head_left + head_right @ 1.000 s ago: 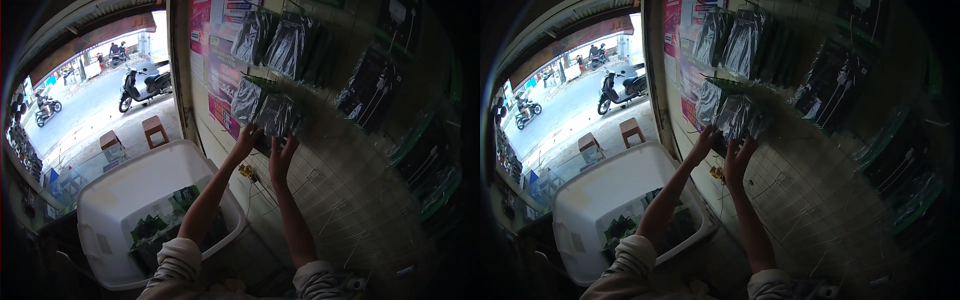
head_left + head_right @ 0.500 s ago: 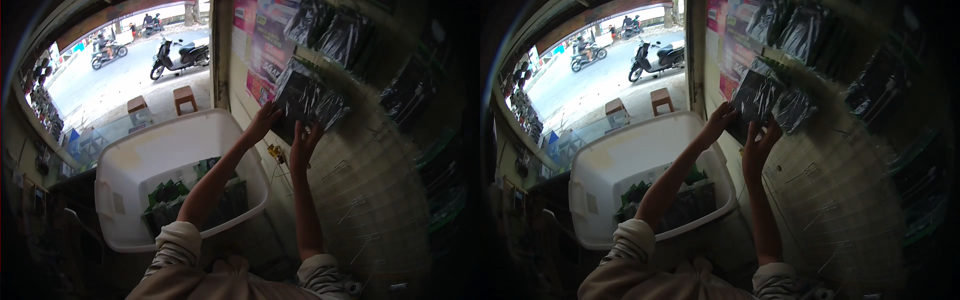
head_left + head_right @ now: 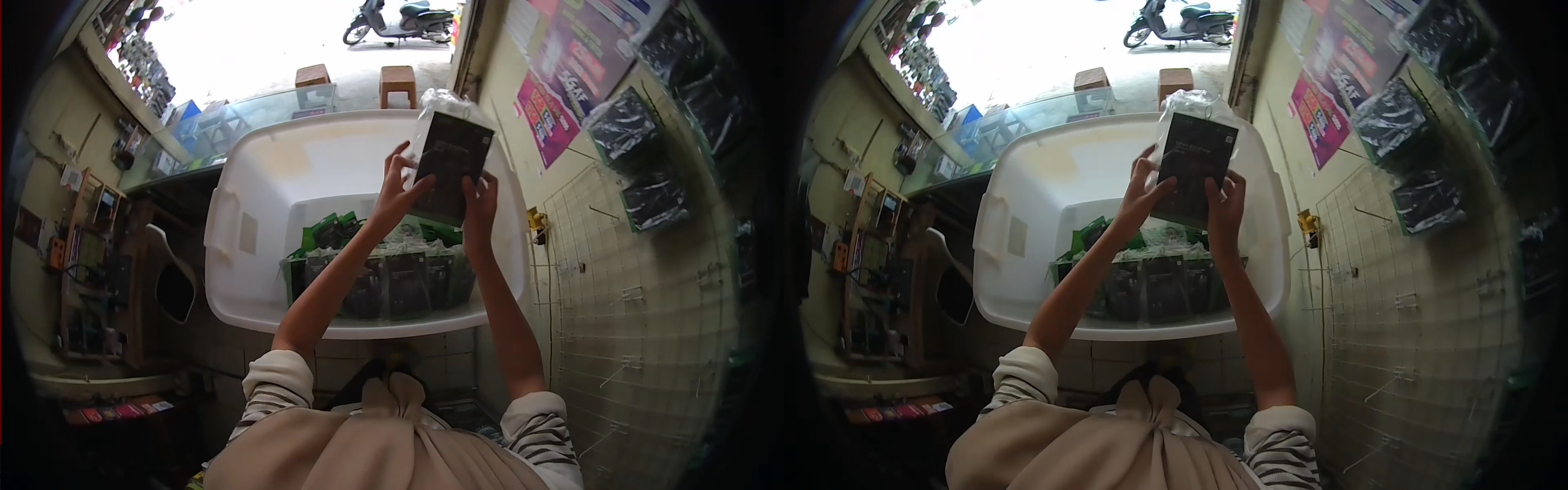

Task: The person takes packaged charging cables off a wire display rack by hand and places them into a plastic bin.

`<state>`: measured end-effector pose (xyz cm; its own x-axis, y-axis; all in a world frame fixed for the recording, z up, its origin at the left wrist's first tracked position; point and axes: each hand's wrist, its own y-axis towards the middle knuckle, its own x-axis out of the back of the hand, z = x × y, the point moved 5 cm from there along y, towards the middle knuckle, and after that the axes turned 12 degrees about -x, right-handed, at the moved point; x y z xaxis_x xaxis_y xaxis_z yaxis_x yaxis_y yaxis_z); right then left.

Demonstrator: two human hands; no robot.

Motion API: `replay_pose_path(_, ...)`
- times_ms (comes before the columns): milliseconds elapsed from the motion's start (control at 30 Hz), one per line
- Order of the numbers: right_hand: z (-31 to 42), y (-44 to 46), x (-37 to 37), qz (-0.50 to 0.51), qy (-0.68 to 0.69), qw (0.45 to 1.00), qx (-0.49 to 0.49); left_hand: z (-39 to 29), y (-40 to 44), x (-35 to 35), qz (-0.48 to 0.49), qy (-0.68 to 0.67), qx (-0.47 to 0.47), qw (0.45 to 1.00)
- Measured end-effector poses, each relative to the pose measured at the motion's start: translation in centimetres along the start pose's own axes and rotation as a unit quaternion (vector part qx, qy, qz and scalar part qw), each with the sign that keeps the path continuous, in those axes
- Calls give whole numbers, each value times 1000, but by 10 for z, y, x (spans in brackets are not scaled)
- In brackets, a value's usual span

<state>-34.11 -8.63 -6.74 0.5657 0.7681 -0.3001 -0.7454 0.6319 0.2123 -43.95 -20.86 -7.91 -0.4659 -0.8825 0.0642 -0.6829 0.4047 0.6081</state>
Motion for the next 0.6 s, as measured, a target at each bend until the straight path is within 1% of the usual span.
replay_pose_path(33, -25, 4, -3, 12, 12, 994, -104, 3, -10, 1, 5, -231, 161, 960)
replay_pose_path(67, -54, 7, -4, 23, 23, 978, -206, 13, -19, 7, -2, -227, 162, 960)
replay_pose_path(100, -85, 11, 1, -1, -31, 967, -252, 37, -32, 13, -5, -167, 186, 968)
replay_pose_path(133, -111, 14, 4, 4, -31, 966, -256, 61, -47, 19, -8, -108, 209, 972)
replay_pose_path(167, -139, 16, 9, 2, -105, 952, -288, 82, -59, 24, -12, -106, 210, 972)
replay_pose_path(200, -167, 18, 15, -1, -179, 931, -318, 107, -74, 28, 24, -44, 250, 967)
replay_pose_path(233, -194, 21, 24, 1, -180, 931, -319, 125, -87, 30, 61, 17, 289, 955)
replay_pose_path(267, -227, 21, 33, 28, -206, 905, -371, 133, -92, 33, 59, 17, 290, 955)
replay_pose_path(300, -248, 17, 37, 55, -231, 875, -421, 142, -98, 35, 90, 65, 315, 942)
replay_pose_path(333, -243, 14, 32, 56, -232, 875, -422, 156, -107, 36, 121, 113, 339, 926)
replay_pose_path(367, -238, 9, 28, 53, -274, 863, -422, 188, -123, 37, 111, 144, 327, 927)
replay_pose_path(400, -235, 2, 27, 49, -315, 849, -422, 196, -131, 36, 110, 143, 329, 927)
replay_pose_path(433, -302, 6, 53, 49, -344, 855, -385, 202, -138, 35, 136, 198, 334, 911)
replay_pose_path(467, -303, 4, 55, 49, -345, 853, -389, 209, -145, 34, 163, 252, 338, 892)
replay_pose_path(533, -308, -9, 55, 140, -359, 798, -463, 217, -154, 33, 182, 263, 353, 879)
replay_pose_path(567, -306, -11, 52, 156, -327, 817, -449, 220, -157, 32, 213, 243, 367, 872)
replay_pose_path(600, -302, -13, 53, 152, -325, 817, -452, 218, -159, 31, 245, 224, 378, 864)
